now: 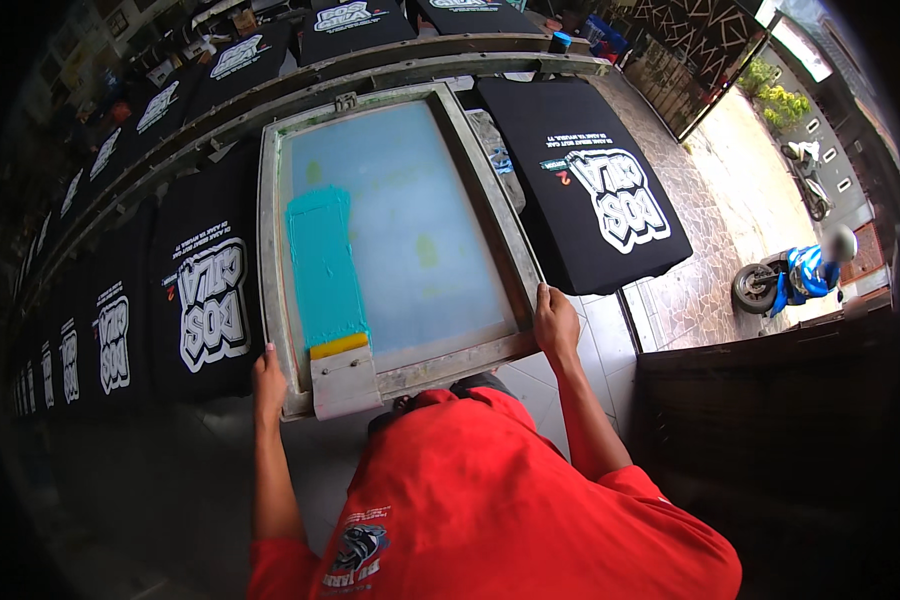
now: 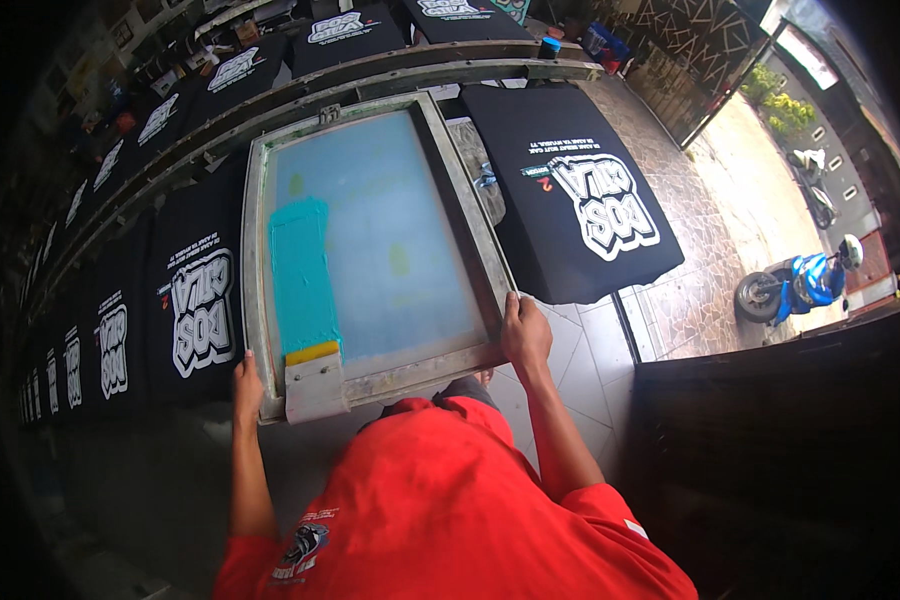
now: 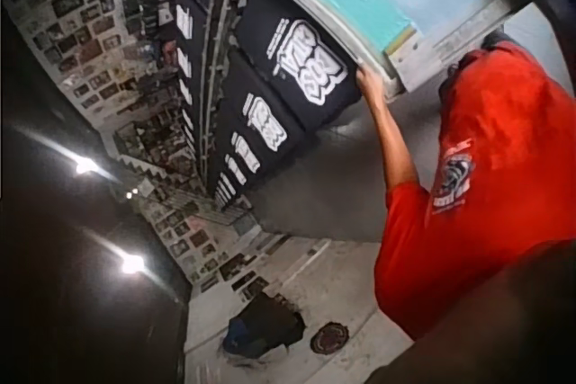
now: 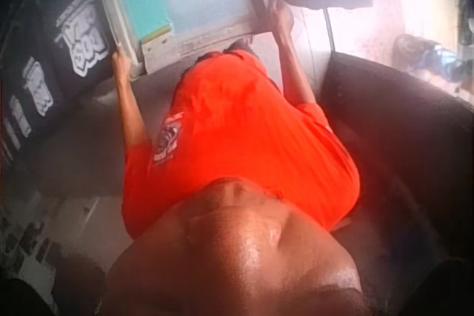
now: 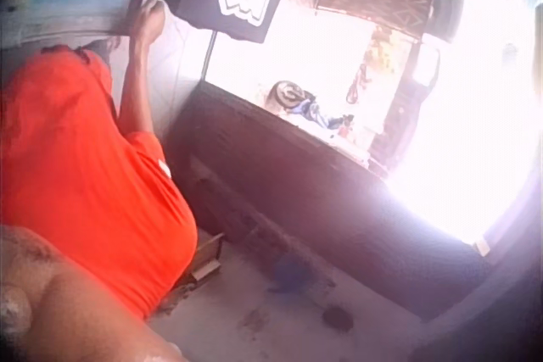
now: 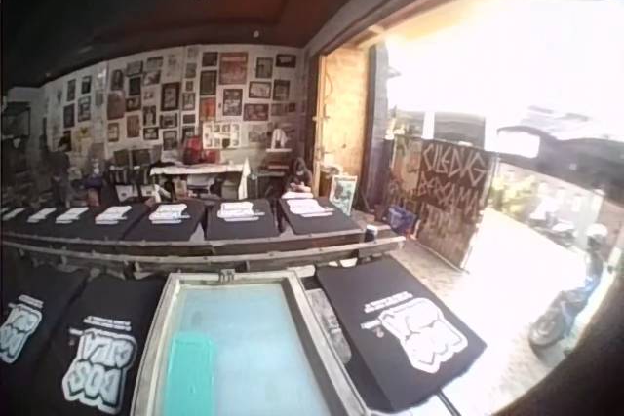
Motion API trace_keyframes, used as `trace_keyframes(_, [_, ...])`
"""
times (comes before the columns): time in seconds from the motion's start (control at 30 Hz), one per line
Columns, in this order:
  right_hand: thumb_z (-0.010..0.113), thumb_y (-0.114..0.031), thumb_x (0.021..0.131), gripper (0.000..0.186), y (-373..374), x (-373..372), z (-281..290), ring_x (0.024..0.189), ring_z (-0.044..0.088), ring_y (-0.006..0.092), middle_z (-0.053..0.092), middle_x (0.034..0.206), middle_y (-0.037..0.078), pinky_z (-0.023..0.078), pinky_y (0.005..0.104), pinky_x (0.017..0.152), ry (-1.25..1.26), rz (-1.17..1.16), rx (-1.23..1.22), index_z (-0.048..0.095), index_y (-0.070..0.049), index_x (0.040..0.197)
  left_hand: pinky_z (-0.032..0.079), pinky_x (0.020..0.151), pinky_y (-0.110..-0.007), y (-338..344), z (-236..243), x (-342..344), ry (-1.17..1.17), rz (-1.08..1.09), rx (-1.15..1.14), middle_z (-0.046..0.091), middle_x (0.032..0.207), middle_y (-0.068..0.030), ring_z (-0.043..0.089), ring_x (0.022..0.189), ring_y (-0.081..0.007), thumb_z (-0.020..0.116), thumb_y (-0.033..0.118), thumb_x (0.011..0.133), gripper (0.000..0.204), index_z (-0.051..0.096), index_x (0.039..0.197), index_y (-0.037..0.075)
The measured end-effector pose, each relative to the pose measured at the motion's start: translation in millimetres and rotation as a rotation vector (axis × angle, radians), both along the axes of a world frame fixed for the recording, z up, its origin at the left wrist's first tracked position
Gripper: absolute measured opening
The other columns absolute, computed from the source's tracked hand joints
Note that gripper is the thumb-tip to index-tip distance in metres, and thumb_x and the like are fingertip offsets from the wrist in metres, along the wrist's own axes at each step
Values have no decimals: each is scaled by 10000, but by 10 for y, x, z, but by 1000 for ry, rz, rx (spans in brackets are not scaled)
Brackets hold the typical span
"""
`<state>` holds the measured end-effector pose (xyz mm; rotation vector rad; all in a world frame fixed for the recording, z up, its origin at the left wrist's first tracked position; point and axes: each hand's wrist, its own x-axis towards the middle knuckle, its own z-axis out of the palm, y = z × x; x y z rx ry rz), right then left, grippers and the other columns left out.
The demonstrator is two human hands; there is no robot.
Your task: The person uses a squeegee to apply turquoise ink onto black t-shirts through a screen printing frame, moving the frame along a line of shirts on a long table.
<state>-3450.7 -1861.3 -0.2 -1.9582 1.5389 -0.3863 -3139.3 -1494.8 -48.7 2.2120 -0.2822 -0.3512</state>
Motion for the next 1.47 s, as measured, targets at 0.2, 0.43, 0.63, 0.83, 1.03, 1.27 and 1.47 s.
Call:
trace_keyframes(0.2, [378, -430, 991, 504, 67, 231, 29, 845, 622, 436, 652, 846, 246, 449, 505, 758, 32, -24, -34, 629, -4, 896, 427, 668, -468, 12, -2, 194, -21, -28, 49, 593, 733, -271, 580, 723, -436, 362, 441, 1009, 595, 591, 856, -86])
trace_keyframes(0.43, [356, -438, 994, 551, -4, 345, 99, 830, 625, 430, 651, 830, 250, 452, 485, 748, 46, -46, -76, 645, 20, 898, 431, 675, -494, -171, 65, 280, 6, -78, 10, 602, 765, -294, 580, 773, -485, 349, 425, 1008, 579, 599, 869, -78])
trace_keyframes(0.63, [357, -444, 992, 563, -187, 288, 75, 820, 628, 428, 651, 815, 247, 454, 484, 744, 26, -89, -77, 648, 23, 875, 435, 670, -509, -411, 198, 193, -15, -96, 81, 609, 771, -292, 584, 779, -491, 352, 417, 1006, 566, 604, 878, -74])
trace_keyframes(0.83, [364, -434, 999, 560, -328, 204, 96, 719, 591, 413, 610, 728, 235, 429, 478, 685, 22, -90, -111, 602, 30, 797, 455, 705, -516, -588, 20, 107, -25, -70, 131, 625, 832, -306, 598, 823, -495, 370, 410, 1004, 549, 615, 908, -72])
trace_keyframes(1.03, [373, -447, 993, 563, -441, 194, 19, 779, 604, 435, 625, 786, 258, 432, 494, 709, 43, -79, -135, 618, 31, 824, 457, 693, -509, -639, 53, 91, -20, -70, 96, 621, 818, -312, 605, 815, -486, 377, 414, 1002, 559, 612, 891, -81])
trace_keyframes(1.27, [390, -459, 994, 507, -395, 256, -267, 1003, 618, 425, 664, 1035, 244, 470, 454, 855, 65, -87, -144, 605, -37, 1179, 458, 681, -511, -706, -116, 12, -73, -16, 171, 620, 825, -316, 604, 810, -487, 384, 402, 1003, 547, 610, 877, -79])
trace_keyframes(1.47, [428, -490, 970, 574, -376, 253, -365, 1236, 482, 402, 507, 1329, 268, 388, 435, 1007, 51, 31, -155, 486, -49, 1333, 466, 710, -524, -662, -257, 42, -54, 12, 140, 632, 855, -302, 610, 840, -488, 409, 439, 990, 547, 622, 894, -54])
